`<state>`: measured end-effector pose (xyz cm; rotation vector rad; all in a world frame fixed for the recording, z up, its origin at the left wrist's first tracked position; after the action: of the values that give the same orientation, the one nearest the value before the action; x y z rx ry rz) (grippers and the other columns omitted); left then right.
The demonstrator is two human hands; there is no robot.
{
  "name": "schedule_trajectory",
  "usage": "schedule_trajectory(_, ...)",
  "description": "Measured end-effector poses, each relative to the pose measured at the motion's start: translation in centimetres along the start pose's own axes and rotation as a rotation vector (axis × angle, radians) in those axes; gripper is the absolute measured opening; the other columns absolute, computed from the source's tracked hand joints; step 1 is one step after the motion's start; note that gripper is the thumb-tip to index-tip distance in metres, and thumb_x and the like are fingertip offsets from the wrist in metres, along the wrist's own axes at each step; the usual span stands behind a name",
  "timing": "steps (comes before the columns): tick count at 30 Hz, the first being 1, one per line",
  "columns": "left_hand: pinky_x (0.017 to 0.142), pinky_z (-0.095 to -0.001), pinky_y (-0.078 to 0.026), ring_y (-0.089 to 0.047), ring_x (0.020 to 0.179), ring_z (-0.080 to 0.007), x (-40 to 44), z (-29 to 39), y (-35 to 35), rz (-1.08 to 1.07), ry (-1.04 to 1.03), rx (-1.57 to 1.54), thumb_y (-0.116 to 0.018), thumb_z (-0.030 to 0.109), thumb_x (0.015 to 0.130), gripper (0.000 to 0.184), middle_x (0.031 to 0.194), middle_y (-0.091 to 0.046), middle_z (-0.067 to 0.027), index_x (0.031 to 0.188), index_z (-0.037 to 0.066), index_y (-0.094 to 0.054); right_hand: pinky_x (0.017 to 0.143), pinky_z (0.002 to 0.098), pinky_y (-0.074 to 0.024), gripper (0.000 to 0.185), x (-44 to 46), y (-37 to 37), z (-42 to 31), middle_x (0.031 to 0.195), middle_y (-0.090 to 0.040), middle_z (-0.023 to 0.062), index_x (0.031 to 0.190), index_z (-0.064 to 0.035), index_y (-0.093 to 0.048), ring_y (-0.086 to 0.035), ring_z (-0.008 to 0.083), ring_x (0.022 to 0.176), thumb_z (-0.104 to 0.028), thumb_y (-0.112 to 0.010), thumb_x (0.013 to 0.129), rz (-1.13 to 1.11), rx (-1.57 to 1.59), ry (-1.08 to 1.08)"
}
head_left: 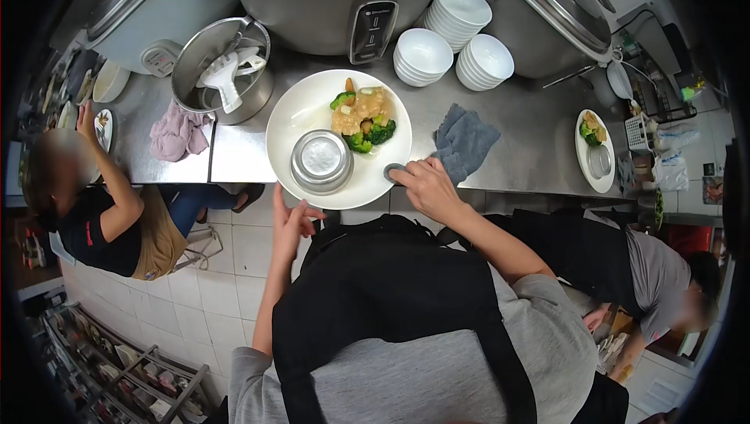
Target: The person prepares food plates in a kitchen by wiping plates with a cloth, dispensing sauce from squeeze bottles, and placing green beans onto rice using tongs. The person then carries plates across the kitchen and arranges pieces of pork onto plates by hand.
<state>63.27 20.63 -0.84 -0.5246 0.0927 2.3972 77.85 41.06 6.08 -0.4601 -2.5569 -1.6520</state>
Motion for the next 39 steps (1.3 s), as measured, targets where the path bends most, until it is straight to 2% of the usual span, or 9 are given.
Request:
schedule_trajectory(8, 0.034, -0.0207, -0.035, -0.045, 0.040, -0.0081, 1.2, 1.0, -1.1, 0.036, -0.093, -0.017, -0.044, -0.002, 0.079, 0.072, 0.072, -0.057, -0.0094, 0.141, 0.008, -0.008, 0.078, 0.0360, -0.0351, 0.032, 1.4, 0.8, 3.4, 0.075, -0.050, 0.0056, 0.097, -0.0119, -0.059, -0.053, 0.0214, 0.076, 0.000, -0.055, 0.068, 0.034, -0.060, 0.172)
schedule_trajectory(23, 0.035, -0.0206, -0.034, -0.044, 0.039, -0.0080, 5.7, 2.7, 1.1, -0.133, -0.031, 0.123, -0.046, -0.001, 0.075, 0.069, 0.065, -0.053, -0.0037, 0.139, 0.010, -0.020, 0.079, 0.0372, -0.0378, 0.029, 3.4, 2.7, 7.2, 0.082, -0.055, 0.0081, 0.095, -0.0067, -0.060, -0.054, 0.0255, 0.079, -0.001, -0.056, 0.068, 0.119, -0.072, 0.148)
schedule_trajectory(24, 0.035, -0.0208, -0.034, -0.044, 0.039, -0.0080, 5.7, 2.8, 1.2, -0.117, -0.017, 0.156, -0.046, -0.001, 0.077, 0.068, 0.063, -0.052, -0.0028, 0.139, 0.010, -0.020, 0.079, 0.0372, -0.0378, 0.029, 3.3, 3.4, 7.4, 0.082, -0.055, 0.0081, 0.095, -0.0067, -0.060, -0.054, 0.0255, 0.079, -0.001, -0.056, 0.068, 0.141, -0.084, 0.124)
schedule_trajectory(26, 0.036, -0.0209, -0.034, -0.044, 0.040, -0.0080, 5.6, 2.2, 1.5, -0.086, -0.015, 0.151, -0.051, 0.005, 0.083, 0.065, 0.061, -0.052, -0.0021, 0.140, 0.011, -0.020, 0.076, 0.0396, -0.0413, 0.025, 2.2, 5.5, 10.3, 0.086, -0.055, 0.0123, 0.096, -0.0038, -0.058, -0.053, 0.0297, 0.082, -0.004, -0.054, 0.071, 0.306, 0.440, -0.185)
schedule_trajectory(28, 0.036, -0.0211, -0.033, -0.044, 0.041, -0.0081, 5.3, 1.0, 2.2, -0.069, -0.023, 0.107, -0.054, 0.012, 0.086, 0.065, 0.061, -0.052, -0.0025, 0.140, 0.012, -0.018, 0.075, 0.0406, -0.0425, 0.025, 0.1, 7.7, 11.5, 0.088, -0.055, 0.0138, 0.096, -0.0026, -0.058, -0.053, 0.0309, 0.084, -0.007, -0.055, 0.072, 0.474, 0.418, -0.275)
schedule_trajectory(29, 0.036, -0.0211, -0.032, -0.045, 0.043, -0.0082, 5.3, 0.2, 2.3, -0.082, -0.026, 0.083, -0.055, 0.015, 0.087, 0.065, 0.061, -0.052, -0.0028, 0.140, 0.012, -0.018, 0.074, 0.0416, -0.0436, 0.025, -1.5, 9.2, 12.1, 0.090, -0.055, 0.0152, 0.096, -0.0015, -0.058, -0.053, 0.0322, 0.086, -0.010, -0.055, 0.073, 0.618, 0.402, -0.332)
schedule_trajectory(33, 0.038, -0.0199, -0.032, -0.051, 0.048, -0.0104, 2.9, -0.6, 0.4, 0.075, 0.057, -0.059, -0.054, 0.022, 0.087, 0.066, 0.069, -0.059, -0.0087, 0.140, 0.011, -0.016, 0.074, 0.0441, -0.0423, 0.030, -7.2, 6.4, 11.1, 0.089, -0.053, 0.0158, 0.093, -0.0046, -0.058, -0.052, 0.0324, 0.083, -0.026, -0.062, 0.073, 0.385, -0.249, -0.599)
schedule_trajectory(35, 0.038, -0.0198, -0.030, -0.044, 0.044, -0.0093, 3.9, -1.7, -0.3, -0.097, -0.013, -0.004, -0.054, 0.016, 0.085, 0.067, 0.074, -0.058, -0.0083, 0.140, 0.015, -0.016, 0.074, 0.0441, -0.0427, 0.032, -9.3, 3.5, 10.9, 0.089, -0.052, 0.0143, 0.090, -0.0031, -0.057, -0.052, 0.0326, 0.082, -0.027, -0.065, 0.071, 0.432, -0.421, -0.553)
schedule_trajectory(39, 0.035, -0.0212, -0.028, -0.035, 0.038, -0.0088, 4.7, -1.7, 0.6, 0.056, 0.040, -0.056, -0.051, 0.009, 0.083, 0.063, 0.078, -0.054, -0.0064, 0.139, 0.014, -0.022, 0.075, 0.0420, -0.0443, 0.028, -8.8, 2.9, 12.4, 0.090, -0.053, 0.0166, 0.087, -0.0011, -0.055, -0.053, 0.0339, 0.085, -0.018, -0.067, 0.068, 0.448, -0.280, -0.640)
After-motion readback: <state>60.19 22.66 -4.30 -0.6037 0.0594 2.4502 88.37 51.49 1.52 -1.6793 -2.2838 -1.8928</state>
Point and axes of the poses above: each hand's wrist, its own x-axis towards the middle knuckle, its own y-axis out of the back of the hand, z = x × y, the point moved 7 cm from there along x, towards the middle knuckle
